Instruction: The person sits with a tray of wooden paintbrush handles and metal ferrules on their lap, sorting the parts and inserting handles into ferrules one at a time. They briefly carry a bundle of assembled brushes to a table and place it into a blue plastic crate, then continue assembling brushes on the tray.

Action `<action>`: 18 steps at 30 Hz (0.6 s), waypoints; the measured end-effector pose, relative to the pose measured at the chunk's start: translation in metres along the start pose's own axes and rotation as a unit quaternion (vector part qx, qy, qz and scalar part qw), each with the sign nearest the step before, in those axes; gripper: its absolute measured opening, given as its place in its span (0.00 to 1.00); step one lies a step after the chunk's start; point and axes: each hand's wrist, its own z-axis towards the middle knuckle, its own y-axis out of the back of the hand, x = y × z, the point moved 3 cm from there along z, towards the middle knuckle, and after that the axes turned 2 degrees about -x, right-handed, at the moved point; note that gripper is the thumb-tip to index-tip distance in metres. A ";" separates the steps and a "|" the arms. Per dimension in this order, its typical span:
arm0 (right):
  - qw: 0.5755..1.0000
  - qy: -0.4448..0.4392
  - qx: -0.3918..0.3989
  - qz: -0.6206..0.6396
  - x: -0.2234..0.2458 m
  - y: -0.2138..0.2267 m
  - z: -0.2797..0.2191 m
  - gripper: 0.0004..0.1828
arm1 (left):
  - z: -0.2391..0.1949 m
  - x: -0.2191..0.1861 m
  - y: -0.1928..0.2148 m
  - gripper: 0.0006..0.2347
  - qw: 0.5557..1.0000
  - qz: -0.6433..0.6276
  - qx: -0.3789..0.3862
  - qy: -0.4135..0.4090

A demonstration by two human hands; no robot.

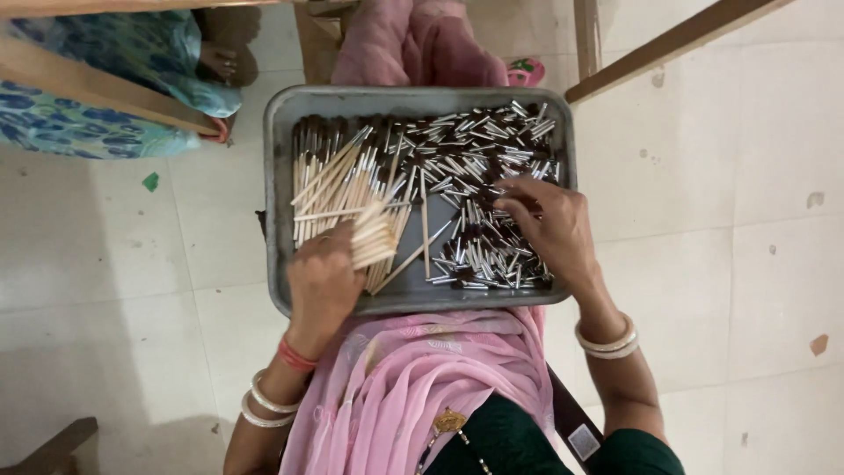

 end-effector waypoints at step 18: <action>0.947 0.149 0.015 -0.284 -0.029 -0.009 -0.016 0.04 | -0.012 -0.028 -0.029 0.18 0.705 -0.634 0.204 0.243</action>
